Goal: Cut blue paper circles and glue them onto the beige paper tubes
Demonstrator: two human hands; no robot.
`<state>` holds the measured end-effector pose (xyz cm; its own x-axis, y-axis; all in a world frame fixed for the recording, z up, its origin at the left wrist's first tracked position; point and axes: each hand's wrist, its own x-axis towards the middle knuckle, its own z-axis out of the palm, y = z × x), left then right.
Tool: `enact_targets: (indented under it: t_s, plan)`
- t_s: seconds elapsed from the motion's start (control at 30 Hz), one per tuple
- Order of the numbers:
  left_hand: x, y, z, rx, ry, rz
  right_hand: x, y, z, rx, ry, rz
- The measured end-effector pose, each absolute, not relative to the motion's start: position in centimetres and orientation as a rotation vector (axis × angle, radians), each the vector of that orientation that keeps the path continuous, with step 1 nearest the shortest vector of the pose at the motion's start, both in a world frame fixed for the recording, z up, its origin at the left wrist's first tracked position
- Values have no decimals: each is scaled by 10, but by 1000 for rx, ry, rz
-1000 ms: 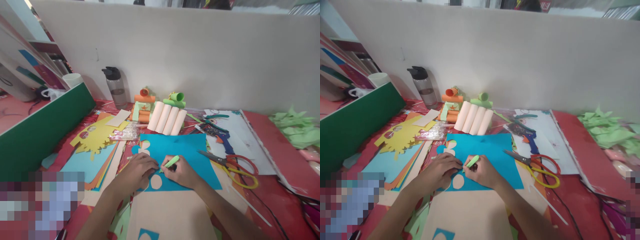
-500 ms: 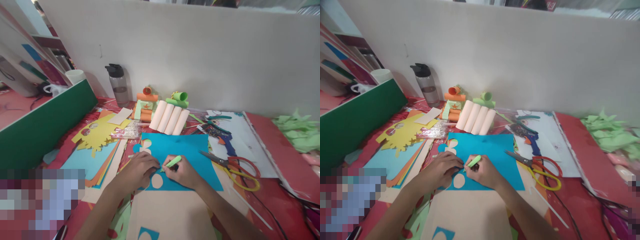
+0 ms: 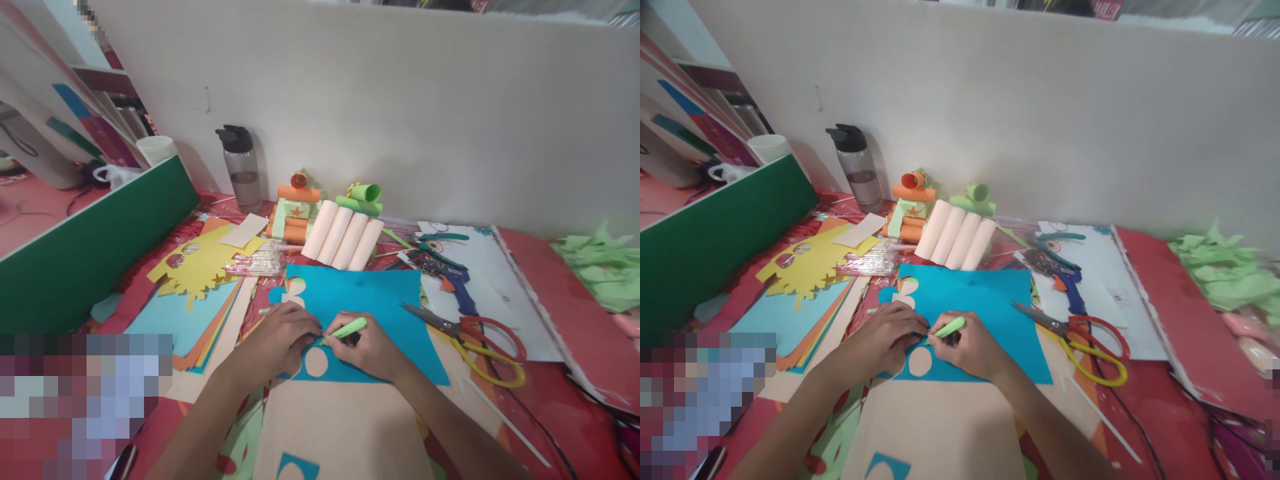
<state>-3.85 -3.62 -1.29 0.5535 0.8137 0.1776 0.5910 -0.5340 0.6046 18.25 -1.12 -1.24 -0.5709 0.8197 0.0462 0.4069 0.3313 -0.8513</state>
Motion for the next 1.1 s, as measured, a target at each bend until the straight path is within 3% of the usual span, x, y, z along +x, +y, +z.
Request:
enact_targets:
  t_s: [1.1]
  plan:
    - [-44, -36, -11, 2264, 1095, 559, 182, -9, -17, -877, -2222, 1106]
